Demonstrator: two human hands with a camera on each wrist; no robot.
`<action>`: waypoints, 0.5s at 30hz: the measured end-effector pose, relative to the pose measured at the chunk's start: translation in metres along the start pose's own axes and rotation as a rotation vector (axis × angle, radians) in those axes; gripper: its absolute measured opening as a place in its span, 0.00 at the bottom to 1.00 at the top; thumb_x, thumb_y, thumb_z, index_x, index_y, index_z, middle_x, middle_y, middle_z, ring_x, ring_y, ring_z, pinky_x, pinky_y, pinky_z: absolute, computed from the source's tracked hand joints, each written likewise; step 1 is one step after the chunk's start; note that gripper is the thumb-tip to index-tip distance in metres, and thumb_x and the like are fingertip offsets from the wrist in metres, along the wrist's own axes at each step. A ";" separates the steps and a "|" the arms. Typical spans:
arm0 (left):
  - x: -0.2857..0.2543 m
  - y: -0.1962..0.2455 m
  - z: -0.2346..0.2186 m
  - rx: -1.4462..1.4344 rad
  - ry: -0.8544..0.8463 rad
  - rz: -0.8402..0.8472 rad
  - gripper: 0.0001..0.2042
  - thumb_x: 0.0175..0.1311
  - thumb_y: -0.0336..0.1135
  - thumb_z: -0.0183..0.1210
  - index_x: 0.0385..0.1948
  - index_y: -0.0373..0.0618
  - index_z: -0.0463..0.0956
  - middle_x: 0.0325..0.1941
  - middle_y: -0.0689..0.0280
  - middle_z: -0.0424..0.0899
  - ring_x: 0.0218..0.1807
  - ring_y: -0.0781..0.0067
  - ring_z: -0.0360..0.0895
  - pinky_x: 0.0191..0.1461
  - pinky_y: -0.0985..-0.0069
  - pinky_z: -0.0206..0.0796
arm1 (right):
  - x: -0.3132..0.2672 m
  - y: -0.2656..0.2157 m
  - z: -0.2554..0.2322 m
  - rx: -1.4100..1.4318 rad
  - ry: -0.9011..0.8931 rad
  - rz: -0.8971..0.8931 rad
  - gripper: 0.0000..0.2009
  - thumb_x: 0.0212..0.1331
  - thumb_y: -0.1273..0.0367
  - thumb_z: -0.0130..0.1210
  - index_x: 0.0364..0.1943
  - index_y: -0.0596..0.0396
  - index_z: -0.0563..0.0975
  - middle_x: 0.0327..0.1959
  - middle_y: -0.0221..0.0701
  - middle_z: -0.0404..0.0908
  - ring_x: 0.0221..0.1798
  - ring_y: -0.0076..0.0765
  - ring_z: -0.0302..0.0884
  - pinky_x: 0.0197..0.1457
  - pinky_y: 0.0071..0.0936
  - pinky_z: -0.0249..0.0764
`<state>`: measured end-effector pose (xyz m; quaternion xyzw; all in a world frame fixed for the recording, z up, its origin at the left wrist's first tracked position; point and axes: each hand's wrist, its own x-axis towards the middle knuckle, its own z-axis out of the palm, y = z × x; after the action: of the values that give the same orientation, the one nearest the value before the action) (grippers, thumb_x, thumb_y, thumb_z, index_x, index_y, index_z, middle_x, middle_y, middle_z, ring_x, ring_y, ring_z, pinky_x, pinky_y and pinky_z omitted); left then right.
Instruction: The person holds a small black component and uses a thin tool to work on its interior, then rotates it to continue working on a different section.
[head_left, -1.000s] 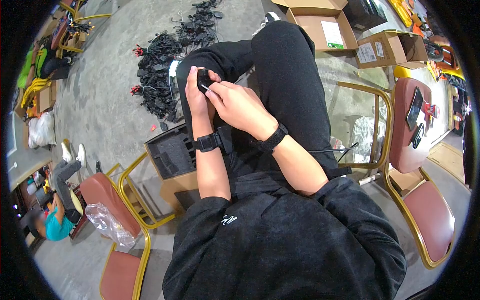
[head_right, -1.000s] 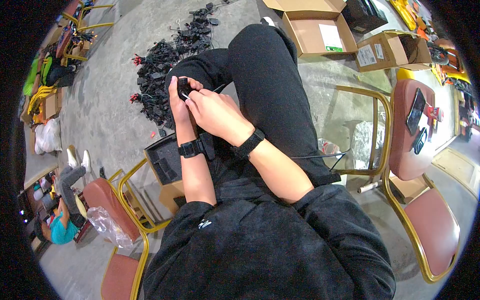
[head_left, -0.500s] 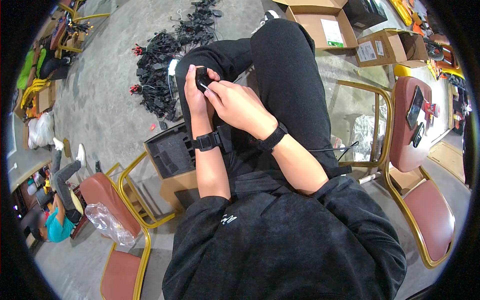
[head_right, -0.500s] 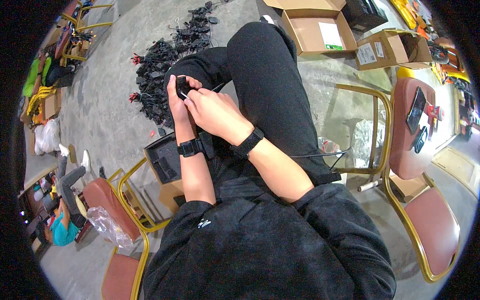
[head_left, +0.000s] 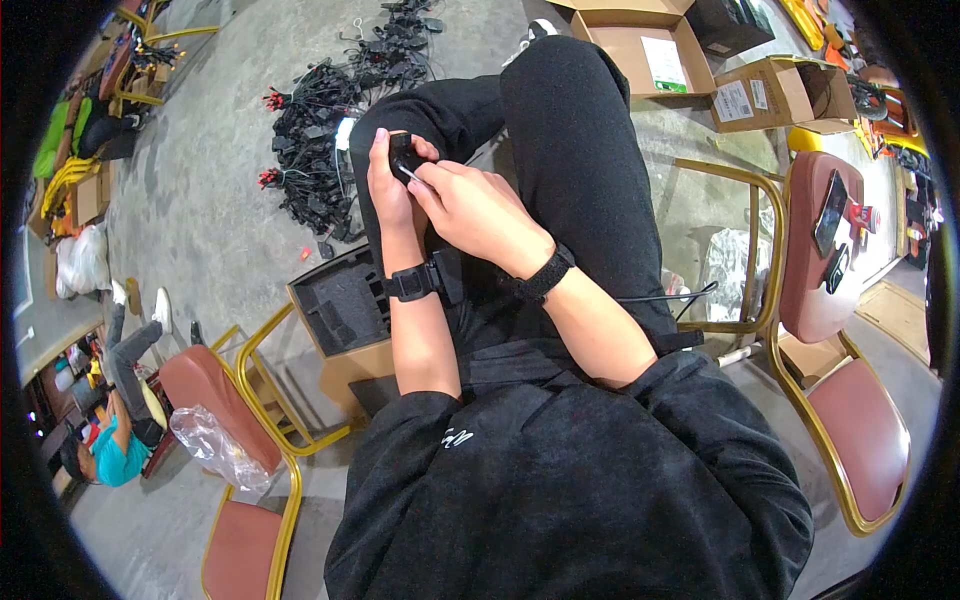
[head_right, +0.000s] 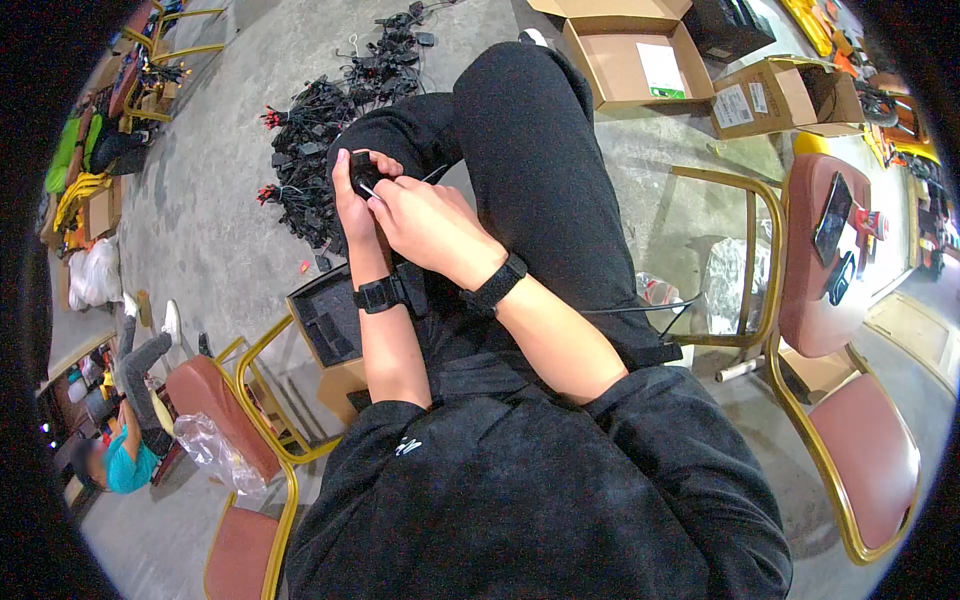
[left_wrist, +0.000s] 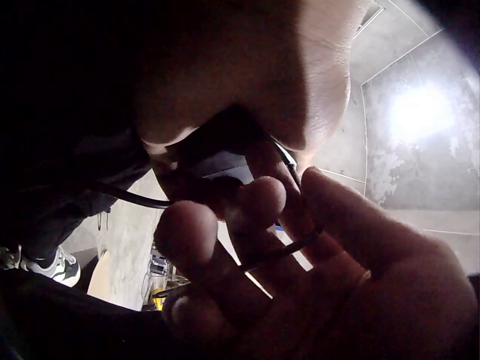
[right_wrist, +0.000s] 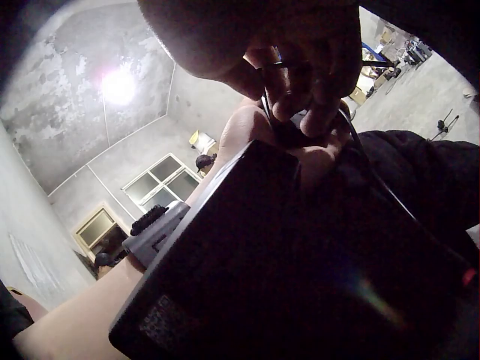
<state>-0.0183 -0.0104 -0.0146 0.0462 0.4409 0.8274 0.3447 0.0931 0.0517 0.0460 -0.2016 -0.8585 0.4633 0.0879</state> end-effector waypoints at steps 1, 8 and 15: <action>0.000 0.000 0.000 0.011 -0.002 0.002 0.19 0.69 0.50 0.43 0.27 0.41 0.68 0.22 0.63 0.70 0.29 0.68 0.68 0.40 0.72 0.64 | 0.000 0.000 0.000 -0.001 0.002 -0.003 0.12 0.63 0.64 0.47 0.34 0.59 0.75 0.34 0.45 0.79 0.37 0.55 0.77 0.40 0.45 0.73; 0.000 0.000 0.001 0.005 0.010 0.003 0.20 0.69 0.50 0.42 0.26 0.41 0.68 0.22 0.62 0.69 0.28 0.68 0.68 0.40 0.71 0.64 | 0.000 0.001 0.001 0.004 0.004 -0.014 0.11 0.63 0.64 0.48 0.34 0.59 0.75 0.35 0.45 0.79 0.37 0.55 0.77 0.40 0.46 0.73; 0.000 0.000 0.001 0.028 -0.006 0.010 0.20 0.69 0.50 0.42 0.26 0.41 0.68 0.22 0.62 0.69 0.28 0.67 0.68 0.40 0.70 0.65 | 0.000 0.002 0.002 -0.008 0.007 -0.001 0.11 0.63 0.64 0.48 0.33 0.59 0.75 0.35 0.46 0.79 0.37 0.55 0.77 0.40 0.46 0.73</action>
<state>-0.0185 -0.0098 -0.0140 0.0557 0.4512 0.8228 0.3412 0.0927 0.0515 0.0432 -0.2033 -0.8601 0.4591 0.0900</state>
